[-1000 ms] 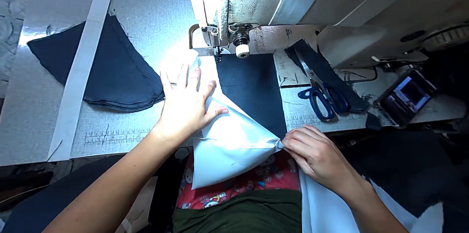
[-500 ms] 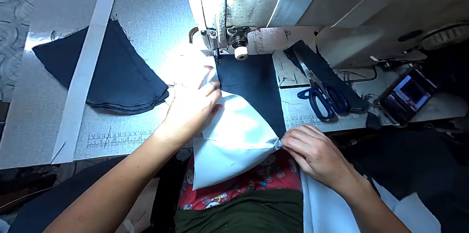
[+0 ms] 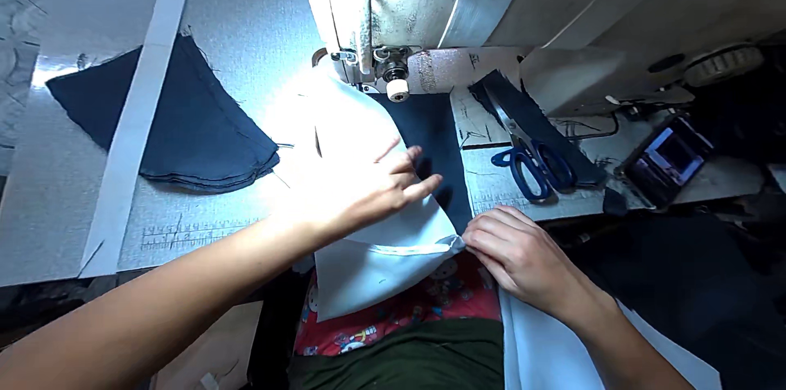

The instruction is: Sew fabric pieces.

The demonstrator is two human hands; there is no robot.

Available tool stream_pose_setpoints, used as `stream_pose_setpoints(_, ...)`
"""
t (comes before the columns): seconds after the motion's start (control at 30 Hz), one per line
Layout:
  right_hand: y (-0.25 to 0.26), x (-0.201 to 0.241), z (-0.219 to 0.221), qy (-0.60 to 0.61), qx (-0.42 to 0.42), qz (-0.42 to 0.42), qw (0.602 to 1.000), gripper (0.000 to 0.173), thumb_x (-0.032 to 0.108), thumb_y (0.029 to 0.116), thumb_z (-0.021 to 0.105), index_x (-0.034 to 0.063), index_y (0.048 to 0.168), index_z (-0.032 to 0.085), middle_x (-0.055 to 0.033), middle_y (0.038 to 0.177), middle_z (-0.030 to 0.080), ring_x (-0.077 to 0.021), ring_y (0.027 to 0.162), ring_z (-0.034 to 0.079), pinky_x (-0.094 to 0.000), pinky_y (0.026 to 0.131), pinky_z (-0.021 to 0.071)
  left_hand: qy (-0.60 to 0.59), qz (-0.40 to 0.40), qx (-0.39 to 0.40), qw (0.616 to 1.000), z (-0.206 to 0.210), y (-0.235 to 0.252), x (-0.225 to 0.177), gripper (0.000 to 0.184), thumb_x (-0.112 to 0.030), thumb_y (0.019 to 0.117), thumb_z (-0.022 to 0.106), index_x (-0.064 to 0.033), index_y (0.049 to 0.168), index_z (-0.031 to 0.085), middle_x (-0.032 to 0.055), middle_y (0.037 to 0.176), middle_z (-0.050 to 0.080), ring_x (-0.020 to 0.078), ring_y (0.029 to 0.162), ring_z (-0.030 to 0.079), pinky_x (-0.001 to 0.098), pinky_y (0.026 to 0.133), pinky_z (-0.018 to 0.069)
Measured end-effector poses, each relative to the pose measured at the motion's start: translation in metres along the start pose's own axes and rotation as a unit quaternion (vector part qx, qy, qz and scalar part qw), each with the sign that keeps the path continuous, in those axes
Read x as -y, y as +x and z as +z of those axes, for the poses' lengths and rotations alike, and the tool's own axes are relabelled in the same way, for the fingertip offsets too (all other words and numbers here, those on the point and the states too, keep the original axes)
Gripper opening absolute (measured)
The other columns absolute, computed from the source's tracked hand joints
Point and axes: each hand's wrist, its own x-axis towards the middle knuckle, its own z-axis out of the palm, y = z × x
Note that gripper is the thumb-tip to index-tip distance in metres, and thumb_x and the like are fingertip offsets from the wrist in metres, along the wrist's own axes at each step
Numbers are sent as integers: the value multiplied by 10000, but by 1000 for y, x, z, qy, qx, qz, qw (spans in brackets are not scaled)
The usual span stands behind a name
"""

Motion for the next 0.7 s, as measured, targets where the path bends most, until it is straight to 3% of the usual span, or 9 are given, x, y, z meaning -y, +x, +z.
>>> stream_pose_setpoints(0.07, 0, -1, 0, -4, -6, -2, 1000, 248, 160, 979, 510, 119, 909, 743, -40, 903, 743, -221, 937, 715, -369, 919, 536, 29, 33, -16, 999, 3, 6, 4, 222, 42, 951, 552, -25, 1035, 747, 126, 899, 710, 319, 993, 702, 575, 1071, 448)
stream_pose_setpoints(0.13, -2, -1, 1, -1, -11, -2, 1000, 249, 176, 989, 506, 123, 903, 734, -38, 896, 739, -218, 935, 714, -367, 921, 536, 24, 34, -2, 999, -1, 8, 7, 190, 48, 917, 593, -29, 777, 694, 121, 1056, 703, 309, 1125, 666, 582, 1090, 436)
stream_pose_setpoints(0.2, -3, -3, 3, 2, -10, -3, 1000, 253, 180, 992, 505, 115, 907, 735, -44, 894, 739, -222, 929, 716, -373, 913, 538, -9, 21, 21, 1000, 1, 7, 8, 153, 37, 899, 596, -31, 844, 722, 132, 1354, 659, 337, 1369, 546, 598, 1128, 391)
stream_pose_setpoints(0.23, -3, -3, 3, 2, -8, -3, 1000, 256, 183, 994, 505, 113, 906, 734, -45, 893, 738, -222, 927, 716, -375, 909, 539, -16, 15, 27, 999, 3, 6, 8, 172, 38, 904, 588, -41, 952, 732, 145, 1375, 647, 360, 1382, 531, 605, 1121, 395)
stream_pose_setpoints(0.33, -3, -4, 5, 8, -12, -1, 1000, 266, 199, 997, 498, 115, 893, 727, -43, 910, 737, -217, 931, 709, -363, 897, 538, 1, -3, 15, 1000, 10, 7, 7, 285, 64, 909, 588, -52, 1137, 714, 169, 1015, 708, 386, 1114, 681, 618, 1050, 463)
stream_pose_setpoints(0.43, -4, -4, 6, 15, -24, 5, 1000, 260, 203, 984, 508, 113, 866, 721, -48, 921, 730, -219, 930, 702, -345, 871, 549, 2, 10, 6, 1000, 8, 9, 8, 131, 56, 886, 619, -24, 880, 722, 139, 873, 670, 337, 914, 696, 627, 981, 482)
stream_pose_setpoints(0.57, -9, -4, 7, 18, -22, 8, 1000, 240, 191, 968, 529, 112, 855, 727, -49, 923, 727, -223, 926, 700, -348, 868, 551, -53, 40, 15, 998, -4, 2, 6, 160, -89, 853, 541, -63, 833, 698, 123, 973, 703, 336, 1104, 680, 646, 1082, 399)
stream_pose_setpoints(0.63, -11, -4, 7, 19, -19, 10, 1000, 235, 188, 962, 534, 114, 856, 730, -47, 920, 726, -225, 928, 701, -356, 876, 550, -45, 17, 4, 999, -15, -3, 0, 225, -218, 885, 515, -92, 797, 679, 56, 735, 645, 252, 792, 703, 625, 1016, 457)
stream_pose_setpoints(0.7, -11, -4, 7, 19, -17, 7, 1000, 237, 199, 973, 533, 119, 857, 724, -42, 907, 723, -223, 937, 698, -357, 889, 542, -14, -52, 19, 998, -21, -9, -2, 475, -492, 964, 474, -94, 844, 702, 52, 676, 618, 231, 638, 663, 570, 843, 514)
